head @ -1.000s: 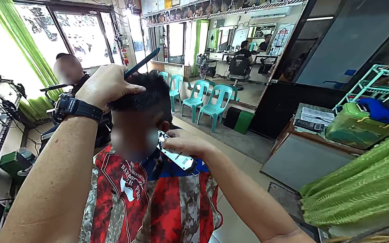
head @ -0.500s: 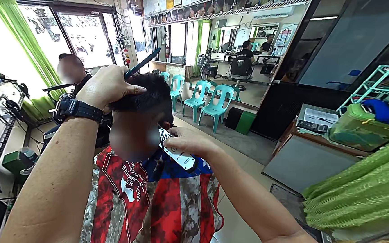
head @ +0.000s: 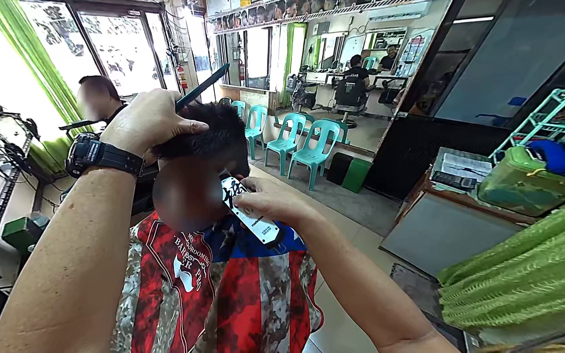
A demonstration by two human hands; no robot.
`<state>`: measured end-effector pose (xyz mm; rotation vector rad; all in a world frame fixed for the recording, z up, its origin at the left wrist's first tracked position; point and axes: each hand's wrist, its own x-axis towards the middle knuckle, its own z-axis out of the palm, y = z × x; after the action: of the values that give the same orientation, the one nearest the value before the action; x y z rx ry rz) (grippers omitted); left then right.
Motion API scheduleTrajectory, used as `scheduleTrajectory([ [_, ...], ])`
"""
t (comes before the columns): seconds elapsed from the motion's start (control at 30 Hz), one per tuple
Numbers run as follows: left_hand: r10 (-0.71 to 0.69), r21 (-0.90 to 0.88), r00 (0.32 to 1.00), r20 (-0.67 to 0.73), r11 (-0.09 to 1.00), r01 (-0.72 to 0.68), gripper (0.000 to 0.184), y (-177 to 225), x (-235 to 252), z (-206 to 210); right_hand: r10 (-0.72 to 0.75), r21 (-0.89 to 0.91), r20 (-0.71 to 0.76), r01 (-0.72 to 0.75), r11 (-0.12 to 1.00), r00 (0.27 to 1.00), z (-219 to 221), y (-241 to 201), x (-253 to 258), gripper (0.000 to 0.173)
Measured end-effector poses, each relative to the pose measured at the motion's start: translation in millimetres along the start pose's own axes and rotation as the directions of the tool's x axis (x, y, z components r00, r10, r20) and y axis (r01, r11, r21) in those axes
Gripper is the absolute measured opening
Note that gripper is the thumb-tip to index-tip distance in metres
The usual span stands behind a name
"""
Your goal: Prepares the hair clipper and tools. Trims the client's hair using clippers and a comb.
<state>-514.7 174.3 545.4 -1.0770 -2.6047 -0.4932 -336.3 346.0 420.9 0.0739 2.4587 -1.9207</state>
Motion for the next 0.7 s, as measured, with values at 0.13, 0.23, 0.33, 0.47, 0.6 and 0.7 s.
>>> scheduleTrajectory([
  [0.13,-0.005,0.007,1.0,0.005,1.0,0.005,0.049,0,0,-1,0.033,-0.038,0.024,-0.032,0.999,0.999,-4,3,3,0.04],
  [0.23,-0.001,0.012,1.0,0.009,1.0,0.001,0.049,-1,1,-1,-0.018,0.027,0.015,0.018,0.999,1.0,-6,2,3,0.037],
  [0.33,0.004,0.001,1.0,0.011,1.0,-0.004,0.05,-3,3,1,-0.005,0.002,0.034,0.005,1.0,0.999,-9,7,5,0.035],
  [0.47,0.012,0.022,1.0,0.011,1.0,-0.012,0.05,-6,5,2,-0.011,0.001,0.033,0.011,1.0,0.999,-13,6,6,0.034],
  [0.6,0.003,0.011,1.0,0.009,1.0,-0.003,0.048,-5,4,1,-0.027,0.082,0.063,0.021,0.996,0.998,-16,4,7,0.034],
  [0.7,0.003,0.005,1.0,0.014,1.0,-0.003,0.047,-3,2,-1,-0.019,0.054,0.097,0.014,0.998,0.995,-20,11,10,0.033],
])
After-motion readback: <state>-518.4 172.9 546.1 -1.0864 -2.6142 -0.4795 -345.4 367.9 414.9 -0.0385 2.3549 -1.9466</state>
